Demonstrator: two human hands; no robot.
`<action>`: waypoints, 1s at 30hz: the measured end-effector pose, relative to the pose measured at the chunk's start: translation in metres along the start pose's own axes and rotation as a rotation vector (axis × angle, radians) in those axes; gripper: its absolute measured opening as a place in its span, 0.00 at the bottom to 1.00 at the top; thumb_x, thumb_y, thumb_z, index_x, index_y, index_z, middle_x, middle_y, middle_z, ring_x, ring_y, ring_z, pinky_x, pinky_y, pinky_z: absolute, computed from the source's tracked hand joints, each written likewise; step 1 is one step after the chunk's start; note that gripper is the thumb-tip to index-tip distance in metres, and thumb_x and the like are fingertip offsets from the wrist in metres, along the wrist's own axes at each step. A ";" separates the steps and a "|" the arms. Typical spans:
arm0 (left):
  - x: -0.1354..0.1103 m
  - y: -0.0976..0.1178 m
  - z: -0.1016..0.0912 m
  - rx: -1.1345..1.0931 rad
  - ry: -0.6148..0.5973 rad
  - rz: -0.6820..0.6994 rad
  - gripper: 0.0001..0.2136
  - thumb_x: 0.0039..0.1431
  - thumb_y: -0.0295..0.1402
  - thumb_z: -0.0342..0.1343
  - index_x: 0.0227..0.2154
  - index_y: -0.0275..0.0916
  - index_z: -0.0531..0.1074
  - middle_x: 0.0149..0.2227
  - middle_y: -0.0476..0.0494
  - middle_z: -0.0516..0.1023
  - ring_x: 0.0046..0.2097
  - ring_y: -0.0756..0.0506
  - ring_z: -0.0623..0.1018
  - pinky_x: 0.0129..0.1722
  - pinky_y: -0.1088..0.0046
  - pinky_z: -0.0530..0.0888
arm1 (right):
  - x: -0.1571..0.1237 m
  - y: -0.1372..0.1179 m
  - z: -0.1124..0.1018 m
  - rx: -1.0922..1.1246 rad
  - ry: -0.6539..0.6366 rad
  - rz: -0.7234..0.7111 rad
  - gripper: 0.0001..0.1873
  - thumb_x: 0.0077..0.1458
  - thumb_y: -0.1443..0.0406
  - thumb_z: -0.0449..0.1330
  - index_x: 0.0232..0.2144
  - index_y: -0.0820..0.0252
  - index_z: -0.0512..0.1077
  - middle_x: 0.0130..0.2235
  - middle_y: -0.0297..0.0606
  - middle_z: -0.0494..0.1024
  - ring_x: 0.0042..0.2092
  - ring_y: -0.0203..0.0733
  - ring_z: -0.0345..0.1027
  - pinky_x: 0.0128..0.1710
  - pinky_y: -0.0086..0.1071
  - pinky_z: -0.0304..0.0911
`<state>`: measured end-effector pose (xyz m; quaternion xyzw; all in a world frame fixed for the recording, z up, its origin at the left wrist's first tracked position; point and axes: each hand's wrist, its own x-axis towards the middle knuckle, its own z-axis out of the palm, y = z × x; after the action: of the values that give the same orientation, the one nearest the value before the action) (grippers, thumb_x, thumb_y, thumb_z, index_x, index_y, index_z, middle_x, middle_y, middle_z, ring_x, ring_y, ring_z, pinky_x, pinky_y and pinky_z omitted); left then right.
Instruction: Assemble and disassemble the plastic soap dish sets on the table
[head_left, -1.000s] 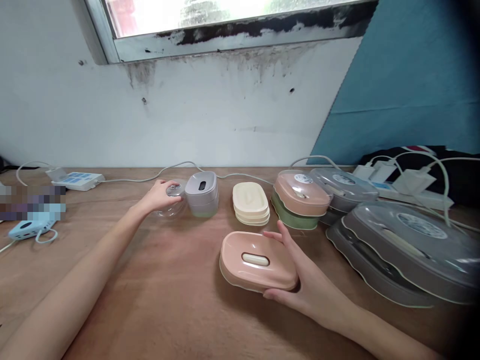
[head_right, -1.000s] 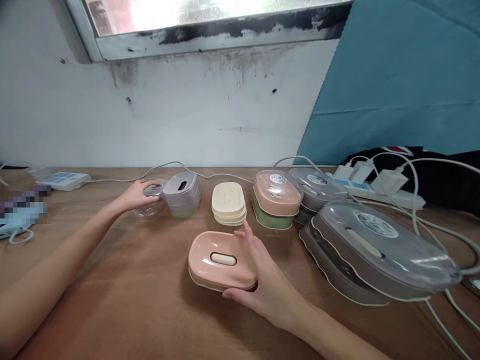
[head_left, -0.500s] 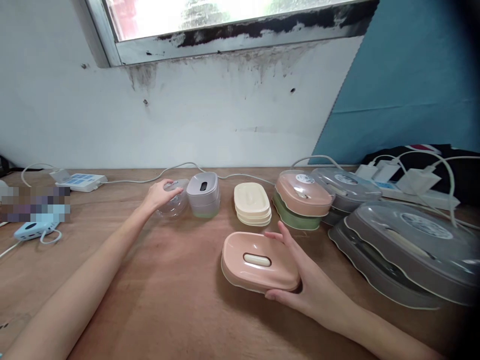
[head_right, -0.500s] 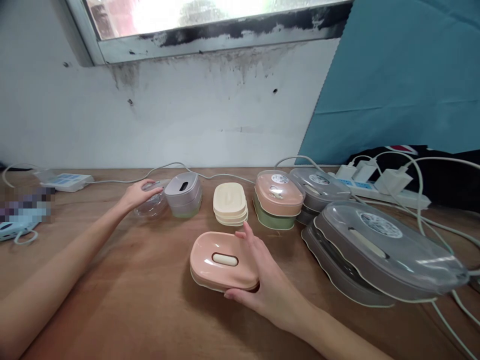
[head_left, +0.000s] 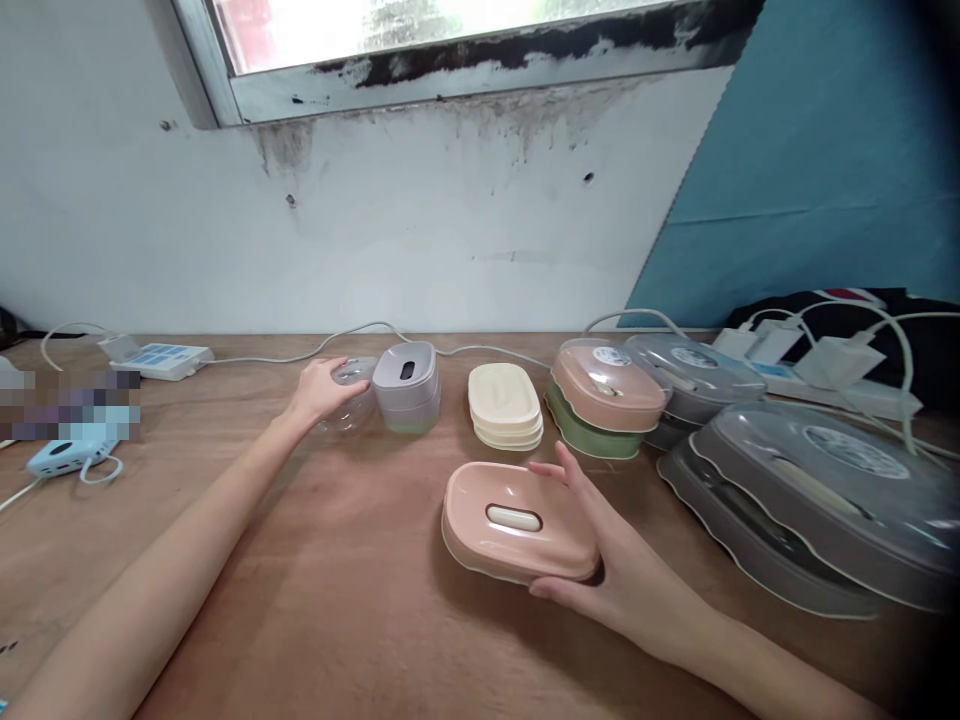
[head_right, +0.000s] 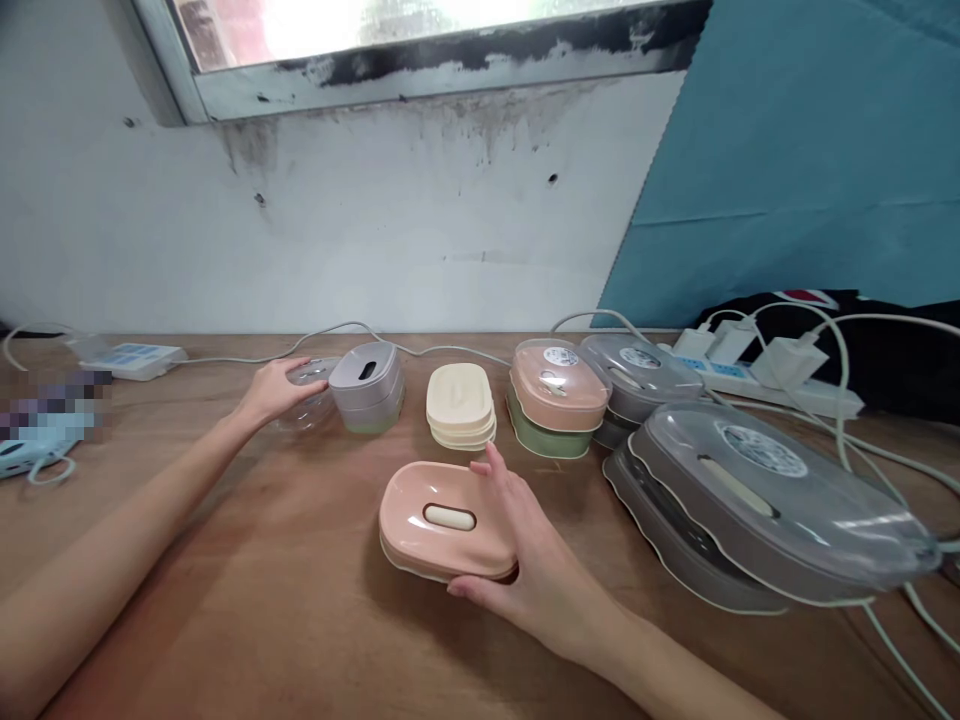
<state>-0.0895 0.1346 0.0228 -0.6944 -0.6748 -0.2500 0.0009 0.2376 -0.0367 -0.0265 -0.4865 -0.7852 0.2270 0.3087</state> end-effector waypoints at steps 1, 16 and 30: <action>-0.004 0.000 -0.002 0.002 0.031 -0.011 0.28 0.47 0.46 0.55 0.50 0.35 0.68 0.52 0.38 0.69 0.56 0.39 0.66 0.55 0.66 0.61 | 0.000 0.000 0.000 0.003 0.005 -0.004 0.54 0.47 0.60 0.61 0.61 0.46 0.24 0.60 0.43 0.55 0.60 0.51 0.50 0.57 0.50 0.50; -0.044 -0.007 0.012 -0.007 -0.025 -0.015 0.35 0.46 0.52 0.57 0.57 0.44 0.58 0.59 0.36 0.55 0.57 0.34 0.64 0.55 0.59 0.62 | 0.002 -0.006 -0.003 -0.039 -0.117 -0.006 0.50 0.46 0.64 0.61 0.62 0.47 0.33 0.61 0.44 0.47 0.62 0.52 0.44 0.58 0.48 0.48; -0.112 0.113 -0.006 -0.233 -0.701 0.899 0.43 0.41 0.42 0.63 0.59 0.44 0.48 0.57 0.33 0.56 0.57 0.31 0.59 0.51 0.53 0.63 | 0.006 -0.002 -0.005 0.087 -0.120 0.016 0.53 0.39 0.62 0.66 0.61 0.53 0.38 0.59 0.47 0.50 0.60 0.54 0.48 0.57 0.49 0.50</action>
<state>0.0187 0.0171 0.0269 -0.9495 -0.2416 -0.0527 -0.1929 0.2380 -0.0314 -0.0201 -0.4645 -0.7876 0.2922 0.2802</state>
